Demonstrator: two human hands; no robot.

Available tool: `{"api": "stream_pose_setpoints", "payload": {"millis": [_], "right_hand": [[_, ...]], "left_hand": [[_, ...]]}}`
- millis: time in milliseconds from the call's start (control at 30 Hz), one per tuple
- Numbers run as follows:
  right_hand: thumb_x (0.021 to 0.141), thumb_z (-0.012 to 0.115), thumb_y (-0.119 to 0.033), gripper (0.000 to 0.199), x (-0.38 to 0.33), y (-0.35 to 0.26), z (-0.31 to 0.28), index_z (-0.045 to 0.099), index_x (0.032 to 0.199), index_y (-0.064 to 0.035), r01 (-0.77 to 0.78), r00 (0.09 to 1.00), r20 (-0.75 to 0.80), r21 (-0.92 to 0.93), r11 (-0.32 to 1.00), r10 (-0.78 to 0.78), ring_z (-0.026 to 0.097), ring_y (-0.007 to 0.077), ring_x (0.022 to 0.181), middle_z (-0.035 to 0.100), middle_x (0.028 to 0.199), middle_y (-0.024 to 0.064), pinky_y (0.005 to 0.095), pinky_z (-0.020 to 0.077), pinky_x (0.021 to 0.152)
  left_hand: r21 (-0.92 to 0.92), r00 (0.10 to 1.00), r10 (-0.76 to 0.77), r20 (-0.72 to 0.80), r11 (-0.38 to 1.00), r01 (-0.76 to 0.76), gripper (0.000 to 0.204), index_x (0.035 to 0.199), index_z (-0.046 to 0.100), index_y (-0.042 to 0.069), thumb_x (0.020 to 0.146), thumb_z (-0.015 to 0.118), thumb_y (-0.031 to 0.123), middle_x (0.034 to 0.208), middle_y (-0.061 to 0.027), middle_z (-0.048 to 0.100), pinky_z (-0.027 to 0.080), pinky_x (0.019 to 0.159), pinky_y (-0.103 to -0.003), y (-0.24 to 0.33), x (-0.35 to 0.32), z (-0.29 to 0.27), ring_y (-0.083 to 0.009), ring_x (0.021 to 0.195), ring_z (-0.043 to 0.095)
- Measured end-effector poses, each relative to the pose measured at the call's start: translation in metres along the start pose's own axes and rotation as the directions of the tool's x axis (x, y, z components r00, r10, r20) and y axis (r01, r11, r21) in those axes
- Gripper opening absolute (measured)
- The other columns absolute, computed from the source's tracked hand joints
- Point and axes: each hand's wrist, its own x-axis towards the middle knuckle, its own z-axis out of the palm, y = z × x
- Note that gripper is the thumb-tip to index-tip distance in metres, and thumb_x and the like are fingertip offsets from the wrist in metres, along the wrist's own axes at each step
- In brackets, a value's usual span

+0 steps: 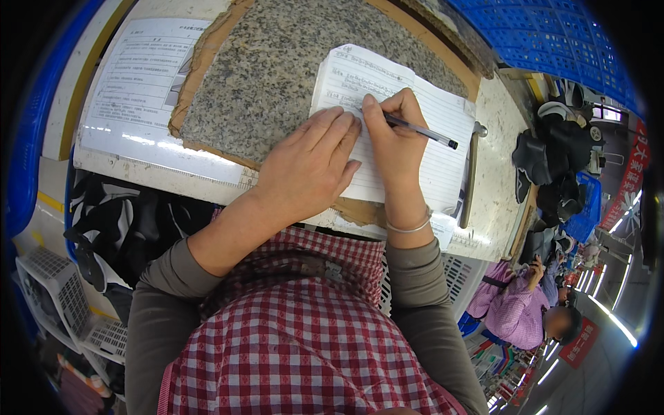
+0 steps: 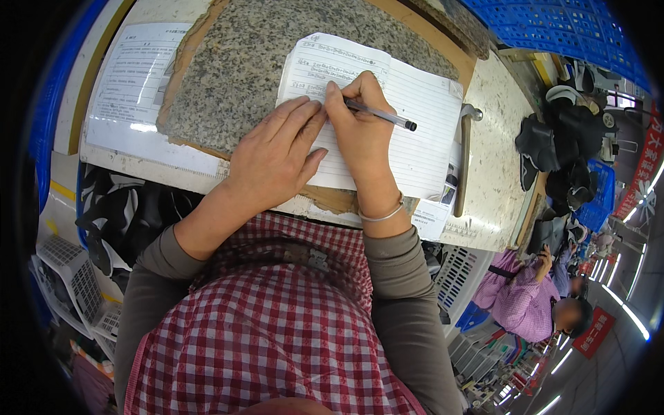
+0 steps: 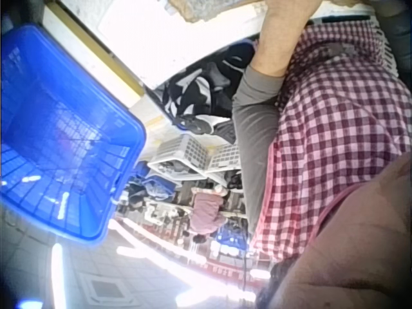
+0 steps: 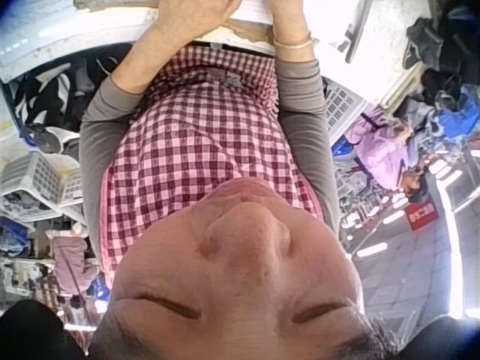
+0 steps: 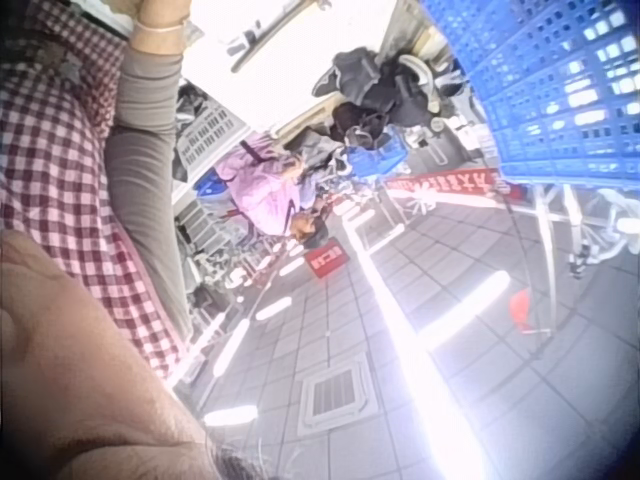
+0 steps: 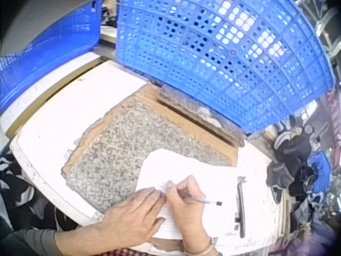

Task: The person repeatedly picks black shoe parts from a blue basket, places them on a work surface, and uses a hammer to tap and shape them. After processing several parts, the person writes on a document, then moves a basket of parts to another workstation.

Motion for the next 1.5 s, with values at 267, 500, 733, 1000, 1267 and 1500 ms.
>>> {"api": "stream_pose_setpoints", "payload": {"millis": [267, 500, 733, 1000, 1267, 1500], "right_hand": [[0.094, 0.073, -0.003, 0.032, 0.000, 0.000, -0.001, 0.047, 0.076, -0.0052, 0.000, 1.000, -0.013, 0.008, 1.000, 0.000, 0.041, 0.0024, 0.063, 0.050, 0.066, -0.0034, 0.0219, 0.0356, 0.053], [0.093, 0.073, -0.003, 0.032, -0.001, 0.000, -0.001, 0.046, 0.076, -0.0050, -0.005, 1.000, 0.000, 0.009, 1.000, 0.005, 0.043, 0.0026, 0.063, 0.052, 0.066, -0.0024, 0.0218, 0.0374, 0.054], [0.094, 0.072, -0.002, 0.031, 0.000, -0.002, -0.001, 0.046, 0.077, -0.0047, 0.012, 1.000, -0.007, -0.007, 1.000, -0.012, 0.044, 0.0027, 0.063, 0.052, 0.066, -0.0021, 0.0221, 0.0383, 0.054], [0.095, 0.072, -0.004, 0.027, 0.000, 0.000, -0.001, 0.049, 0.081, -0.0041, 0.015, 1.000, -0.002, -0.029, 0.999, -0.015, 0.045, 0.0031, 0.063, 0.053, 0.066, -0.0019, 0.0219, 0.0379, 0.054], [0.101, 0.067, -0.018, 0.021, -0.030, -0.026, -0.052, 0.069, 0.113, -0.0018, -0.117, 0.986, -0.111, 0.040, 0.992, 0.121, 0.061, 0.0100, 0.080, 0.070, 0.090, 0.0050, 0.0247, 0.0504, 0.073], [0.076, 0.086, -0.042, 0.066, -0.121, -0.021, -0.073, 0.063, 0.126, -0.0072, 0.109, 0.994, 0.076, -0.497, 0.861, -0.082, 0.059, 0.0341, 0.126, 0.067, 0.136, 0.0132, 0.0427, 0.0467, 0.104]], "left_hand": [[0.004, 1.000, 0.001, -0.005, 1.000, -0.001, 0.051, 0.128, 0.063, -0.008, 0.092, 0.069, 0.028, 0.129, -0.0171, 0.060, 0.046, 0.110, -0.040, 0.000, 0.000, -0.001, -0.0312, 0.128, 0.054], [0.001, 1.000, -0.005, 0.002, 1.000, 0.005, 0.052, 0.128, 0.063, -0.008, 0.092, 0.069, 0.029, 0.130, -0.0171, 0.060, 0.047, 0.110, -0.040, 0.000, 0.000, 0.000, -0.0311, 0.128, 0.054], [0.014, 1.000, 0.000, 0.000, 1.000, 0.000, 0.051, 0.128, 0.063, -0.008, 0.092, 0.069, 0.029, 0.130, -0.0169, 0.060, 0.047, 0.110, -0.040, 0.001, 0.000, 0.000, -0.0310, 0.129, 0.054], [0.018, 1.000, 0.001, 0.002, 1.000, -0.001, 0.052, 0.128, 0.063, -0.007, 0.092, 0.069, 0.029, 0.131, -0.0161, 0.060, 0.047, 0.109, -0.040, 0.000, -0.001, 0.001, -0.0302, 0.129, 0.054], [-0.002, 1.000, -0.003, 0.007, 1.000, 0.003, 0.056, 0.135, 0.061, 0.001, 0.088, 0.074, 0.028, 0.135, -0.0128, 0.060, 0.050, 0.106, -0.041, 0.001, -0.001, -0.005, -0.0294, 0.130, 0.056], [-0.117, 0.993, 0.027, 0.118, 0.993, -0.013, 0.071, 0.146, 0.054, 0.006, 0.088, 0.075, 0.040, 0.142, -0.0155, 0.056, 0.041, 0.114, -0.052, 0.002, -0.029, -0.023, -0.0351, 0.134, 0.052]]}}
